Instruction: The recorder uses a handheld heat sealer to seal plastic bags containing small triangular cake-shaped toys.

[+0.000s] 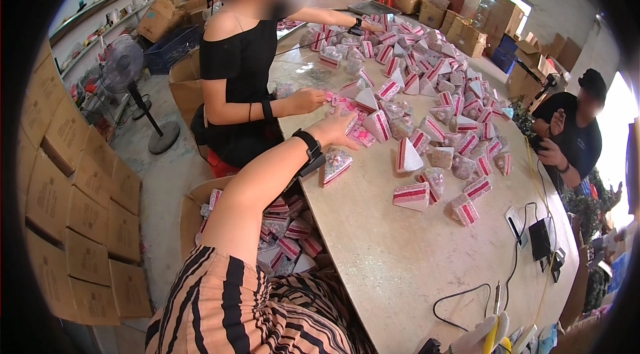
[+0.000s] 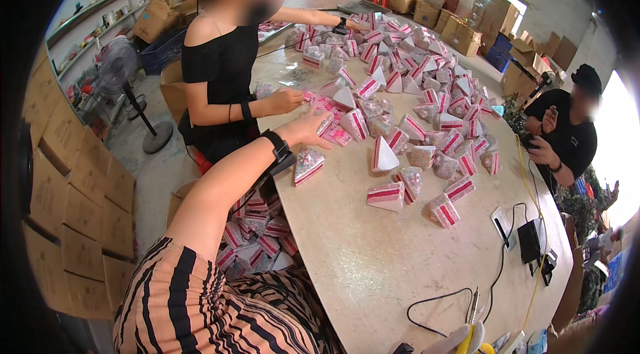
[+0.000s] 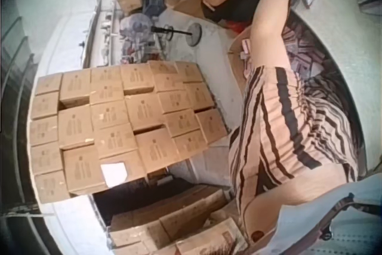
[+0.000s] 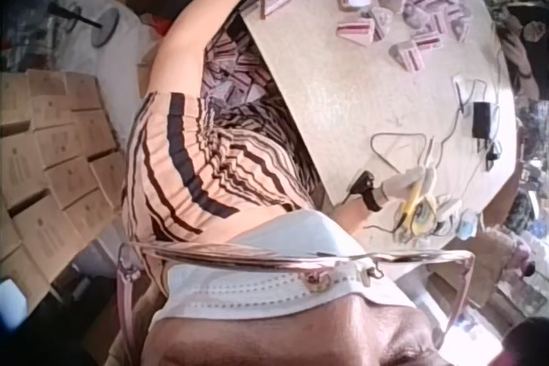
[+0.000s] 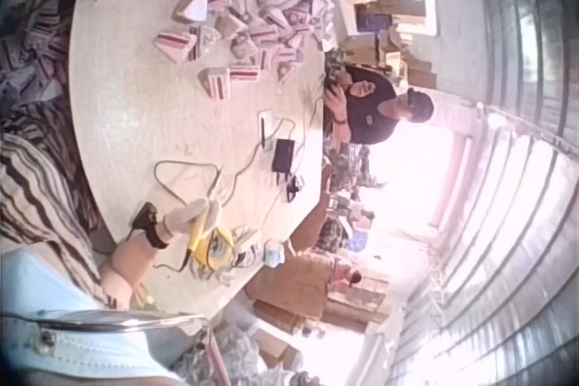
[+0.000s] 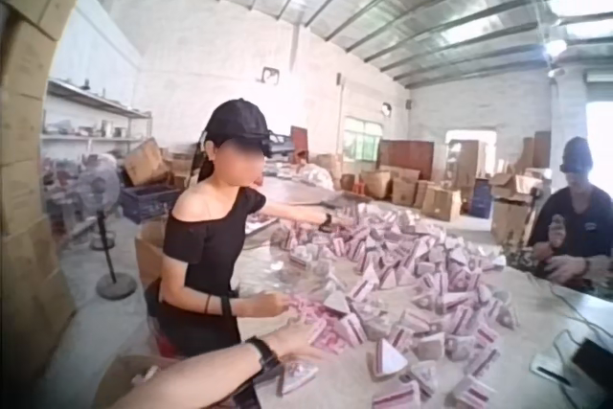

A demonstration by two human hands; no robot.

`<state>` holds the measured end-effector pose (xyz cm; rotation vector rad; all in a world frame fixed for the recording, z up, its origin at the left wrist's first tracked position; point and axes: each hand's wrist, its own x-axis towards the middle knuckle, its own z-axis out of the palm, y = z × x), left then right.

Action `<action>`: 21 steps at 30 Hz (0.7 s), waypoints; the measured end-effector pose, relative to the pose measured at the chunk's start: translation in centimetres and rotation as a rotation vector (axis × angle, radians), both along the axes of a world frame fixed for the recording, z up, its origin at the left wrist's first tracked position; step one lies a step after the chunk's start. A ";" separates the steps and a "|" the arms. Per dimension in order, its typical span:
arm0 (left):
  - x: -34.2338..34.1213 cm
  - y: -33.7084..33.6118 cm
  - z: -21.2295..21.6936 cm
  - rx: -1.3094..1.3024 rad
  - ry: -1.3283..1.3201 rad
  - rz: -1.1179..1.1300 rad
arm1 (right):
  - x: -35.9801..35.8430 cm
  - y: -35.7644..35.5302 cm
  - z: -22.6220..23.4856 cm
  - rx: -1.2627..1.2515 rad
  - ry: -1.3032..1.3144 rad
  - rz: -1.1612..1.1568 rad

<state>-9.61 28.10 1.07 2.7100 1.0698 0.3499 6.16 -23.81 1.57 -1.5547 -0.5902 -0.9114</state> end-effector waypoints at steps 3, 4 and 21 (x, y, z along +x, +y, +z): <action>0.7 1.8 -0.4 -0.042 -0.003 -0.004 | 0.0 -0.2 -0.2 -0.013 0.020 0.004; 0.7 2.3 -0.5 -0.054 -0.036 -0.016 | 0.0 -0.3 -0.4 -0.026 0.022 -0.005; -5.5 -8.6 -0.8 -0.004 -0.255 -0.122 | 0.5 -1.0 -1.4 -0.047 0.210 -0.129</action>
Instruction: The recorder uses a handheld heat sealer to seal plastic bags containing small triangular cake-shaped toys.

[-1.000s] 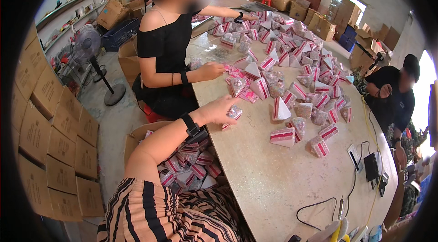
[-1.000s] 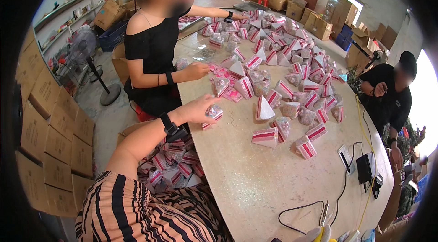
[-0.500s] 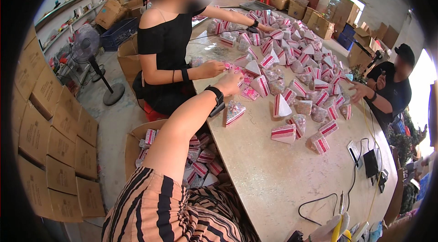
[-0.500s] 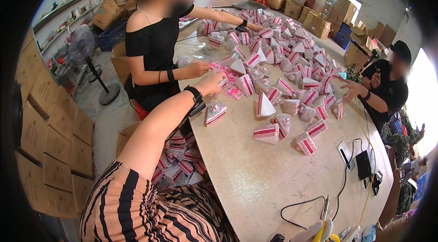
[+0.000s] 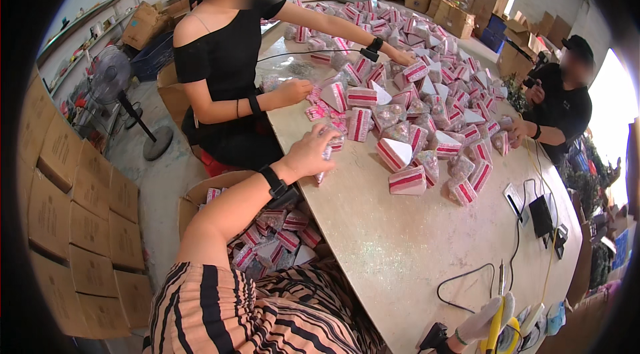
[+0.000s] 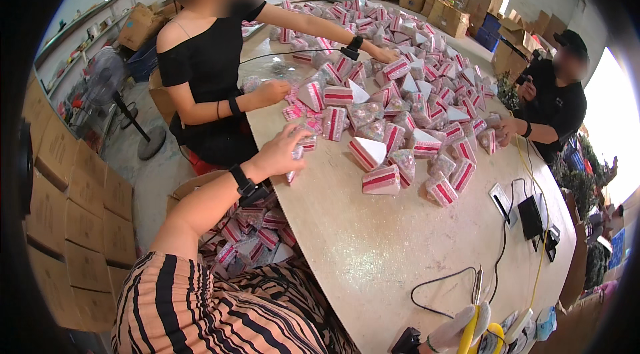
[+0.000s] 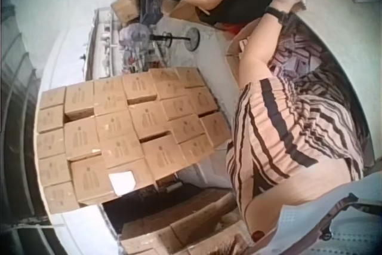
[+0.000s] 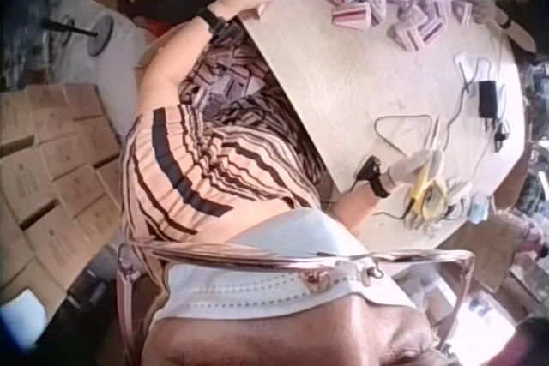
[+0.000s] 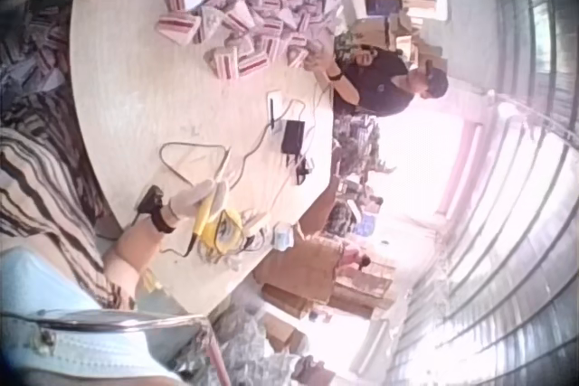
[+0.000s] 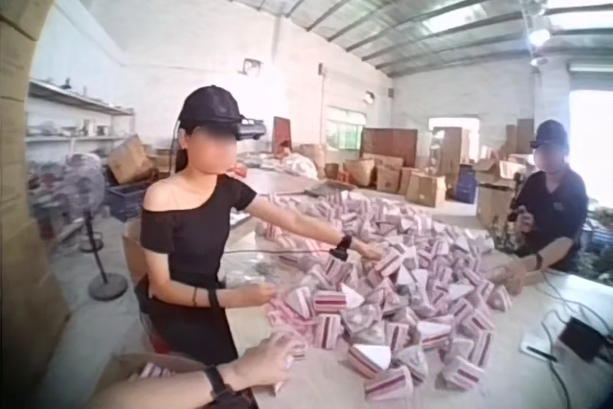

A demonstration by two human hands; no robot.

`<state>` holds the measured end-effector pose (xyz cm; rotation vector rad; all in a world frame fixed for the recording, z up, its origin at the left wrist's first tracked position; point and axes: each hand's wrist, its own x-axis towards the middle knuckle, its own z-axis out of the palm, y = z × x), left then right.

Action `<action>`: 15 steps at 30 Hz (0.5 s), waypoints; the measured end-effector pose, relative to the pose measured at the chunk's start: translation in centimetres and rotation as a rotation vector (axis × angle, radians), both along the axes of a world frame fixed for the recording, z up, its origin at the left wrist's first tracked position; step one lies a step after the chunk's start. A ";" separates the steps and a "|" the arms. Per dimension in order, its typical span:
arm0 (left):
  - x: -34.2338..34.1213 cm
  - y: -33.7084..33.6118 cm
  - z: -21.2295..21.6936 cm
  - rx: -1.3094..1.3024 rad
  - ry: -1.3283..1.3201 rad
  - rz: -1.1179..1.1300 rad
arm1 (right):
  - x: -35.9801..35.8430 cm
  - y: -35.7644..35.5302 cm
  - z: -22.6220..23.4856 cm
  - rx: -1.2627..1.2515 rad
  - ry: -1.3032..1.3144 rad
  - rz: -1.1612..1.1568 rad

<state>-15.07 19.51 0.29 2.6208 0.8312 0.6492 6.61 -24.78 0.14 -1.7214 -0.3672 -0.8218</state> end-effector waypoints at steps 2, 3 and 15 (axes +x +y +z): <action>-0.8 -0.3 0.2 0.038 -0.013 0.009 | 0.4 0.1 -0.2 -0.083 -0.129 0.025; -1.2 -0.6 0.2 0.013 -0.001 0.005 | 0.5 0.2 -0.3 -0.087 -0.178 0.016; -3.5 1.3 0.1 0.023 -0.042 0.153 | 0.5 0.5 -0.3 -0.077 -0.133 0.042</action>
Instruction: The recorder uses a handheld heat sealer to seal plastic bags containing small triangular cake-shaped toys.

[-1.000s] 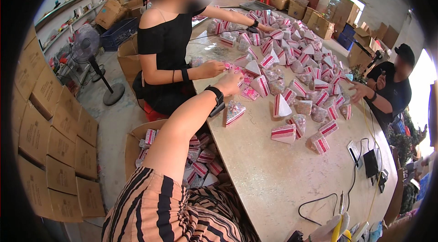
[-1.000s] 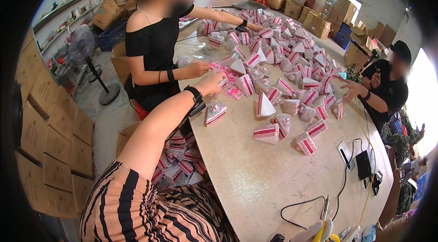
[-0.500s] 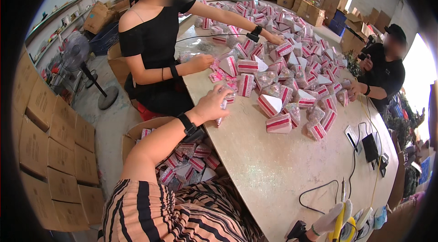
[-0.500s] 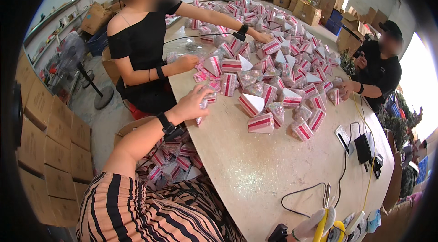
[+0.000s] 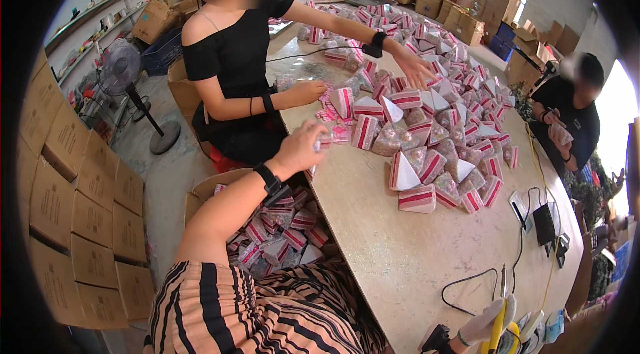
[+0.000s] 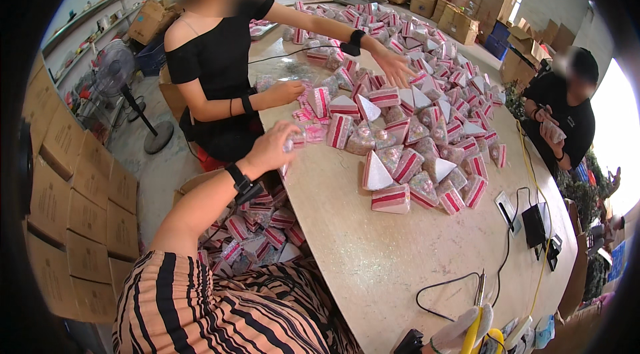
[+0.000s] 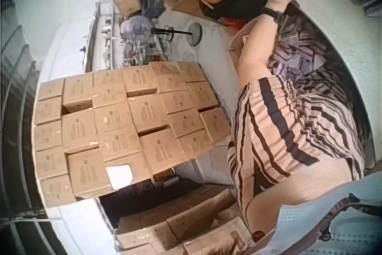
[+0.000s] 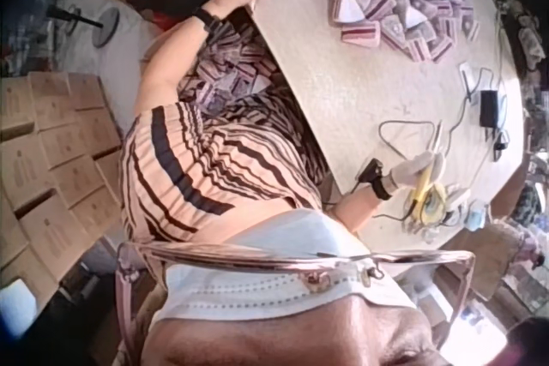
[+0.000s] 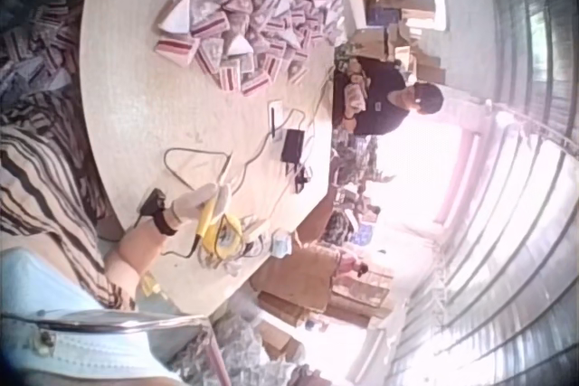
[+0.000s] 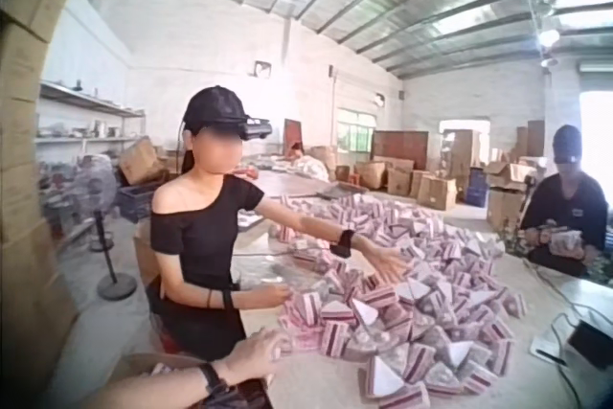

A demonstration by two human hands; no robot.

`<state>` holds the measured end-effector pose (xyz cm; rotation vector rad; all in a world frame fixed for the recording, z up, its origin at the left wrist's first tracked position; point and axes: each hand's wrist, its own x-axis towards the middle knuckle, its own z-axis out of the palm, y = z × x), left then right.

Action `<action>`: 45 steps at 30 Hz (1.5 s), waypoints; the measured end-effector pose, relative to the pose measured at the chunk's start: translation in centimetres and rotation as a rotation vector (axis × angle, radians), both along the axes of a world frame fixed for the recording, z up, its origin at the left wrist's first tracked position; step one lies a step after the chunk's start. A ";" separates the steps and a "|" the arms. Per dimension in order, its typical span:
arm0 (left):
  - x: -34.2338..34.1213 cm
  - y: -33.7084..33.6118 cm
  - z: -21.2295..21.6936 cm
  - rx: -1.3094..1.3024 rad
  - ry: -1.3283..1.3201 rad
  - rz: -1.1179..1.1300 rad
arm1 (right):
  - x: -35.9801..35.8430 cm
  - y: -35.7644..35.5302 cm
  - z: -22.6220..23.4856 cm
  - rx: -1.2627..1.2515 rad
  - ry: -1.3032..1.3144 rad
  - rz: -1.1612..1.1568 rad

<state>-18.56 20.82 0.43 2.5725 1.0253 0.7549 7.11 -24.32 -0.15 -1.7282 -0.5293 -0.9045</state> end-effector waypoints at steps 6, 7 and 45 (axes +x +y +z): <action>0.7 5.6 -0.8 0.054 0.020 0.246 | -0.1 -0.6 -0.2 -0.037 -0.069 0.000; 1.2 6.0 -0.8 0.007 0.072 0.315 | 0.1 -0.7 -0.4 -0.040 -0.080 -0.001; 19.2 0.6 -4.5 -0.224 -0.196 -0.389 | 0.2 -1.1 -0.7 -0.035 -0.009 0.025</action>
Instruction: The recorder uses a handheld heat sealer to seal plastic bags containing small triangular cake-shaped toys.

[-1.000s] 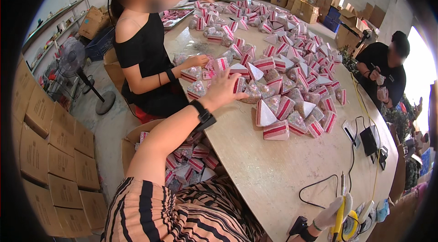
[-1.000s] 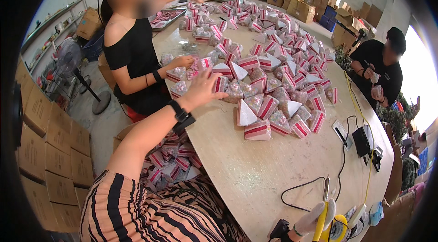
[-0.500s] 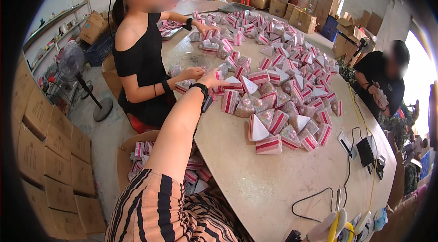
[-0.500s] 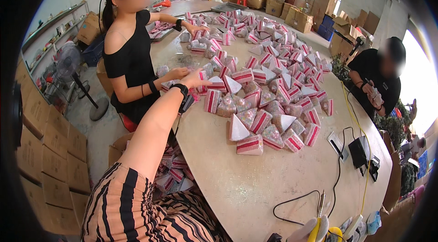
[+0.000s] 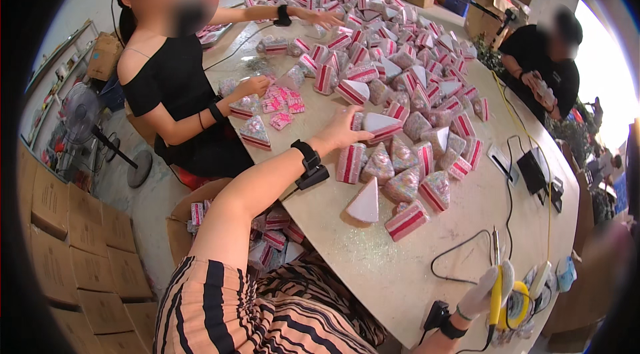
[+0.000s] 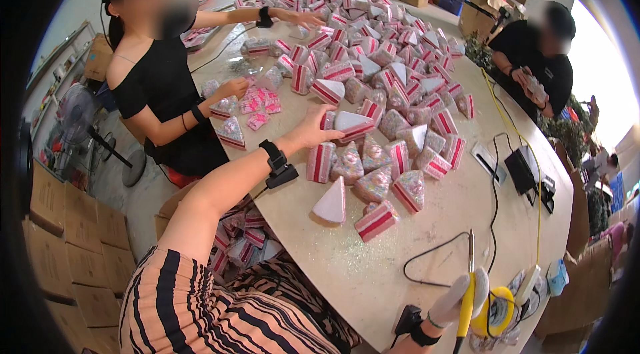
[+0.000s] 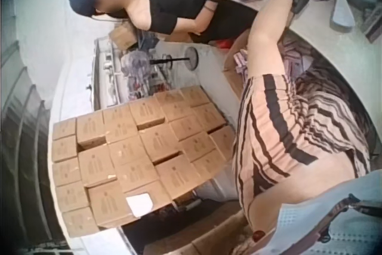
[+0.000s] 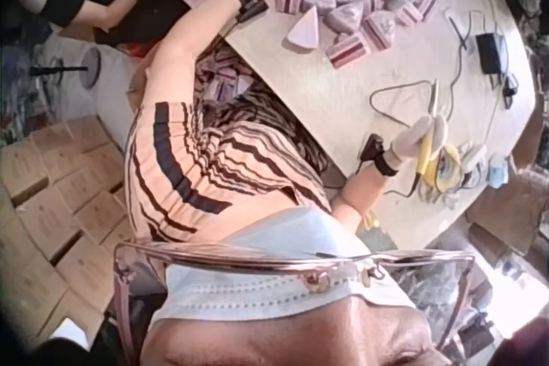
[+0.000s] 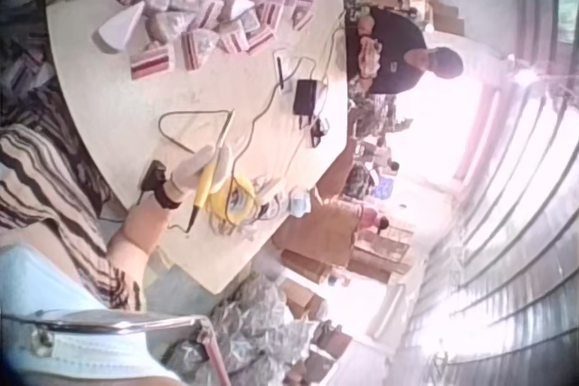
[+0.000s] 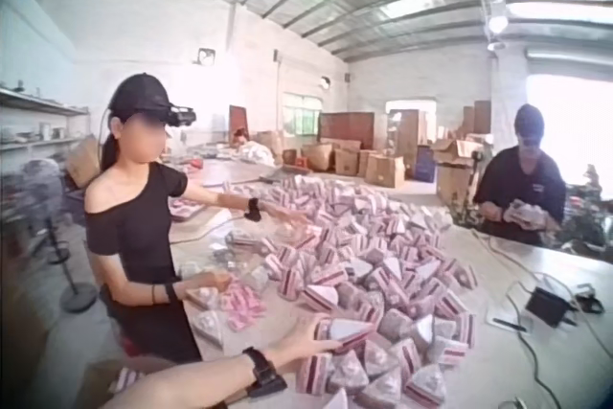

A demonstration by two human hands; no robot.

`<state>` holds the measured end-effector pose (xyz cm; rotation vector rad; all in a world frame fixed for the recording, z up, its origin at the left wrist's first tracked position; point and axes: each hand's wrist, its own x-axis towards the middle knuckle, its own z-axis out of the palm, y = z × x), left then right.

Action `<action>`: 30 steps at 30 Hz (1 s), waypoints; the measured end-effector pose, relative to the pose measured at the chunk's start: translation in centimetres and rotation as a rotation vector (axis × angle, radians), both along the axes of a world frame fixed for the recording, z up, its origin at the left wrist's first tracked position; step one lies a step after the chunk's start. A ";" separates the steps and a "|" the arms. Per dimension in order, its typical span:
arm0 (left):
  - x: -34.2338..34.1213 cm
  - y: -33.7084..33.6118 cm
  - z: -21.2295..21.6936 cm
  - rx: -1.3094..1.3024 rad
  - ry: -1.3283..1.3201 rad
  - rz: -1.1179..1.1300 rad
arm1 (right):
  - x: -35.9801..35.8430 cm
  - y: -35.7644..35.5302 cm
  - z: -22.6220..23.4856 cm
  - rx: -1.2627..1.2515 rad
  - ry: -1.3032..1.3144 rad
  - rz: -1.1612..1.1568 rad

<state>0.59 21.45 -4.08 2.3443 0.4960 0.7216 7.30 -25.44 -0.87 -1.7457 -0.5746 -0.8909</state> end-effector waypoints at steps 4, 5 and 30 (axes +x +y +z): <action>0.2 -4.4 1.0 0.085 -0.089 -0.085 | 0.3 0.5 0.4 0.026 -0.063 0.032; -0.3 -5.6 2.3 0.319 -0.140 -0.062 | 0.3 0.7 0.7 0.015 -0.053 0.012; -5.0 -19.5 3.8 -1.724 -0.182 -0.482 | -6.4 4.0 3.9 0.565 0.513 0.656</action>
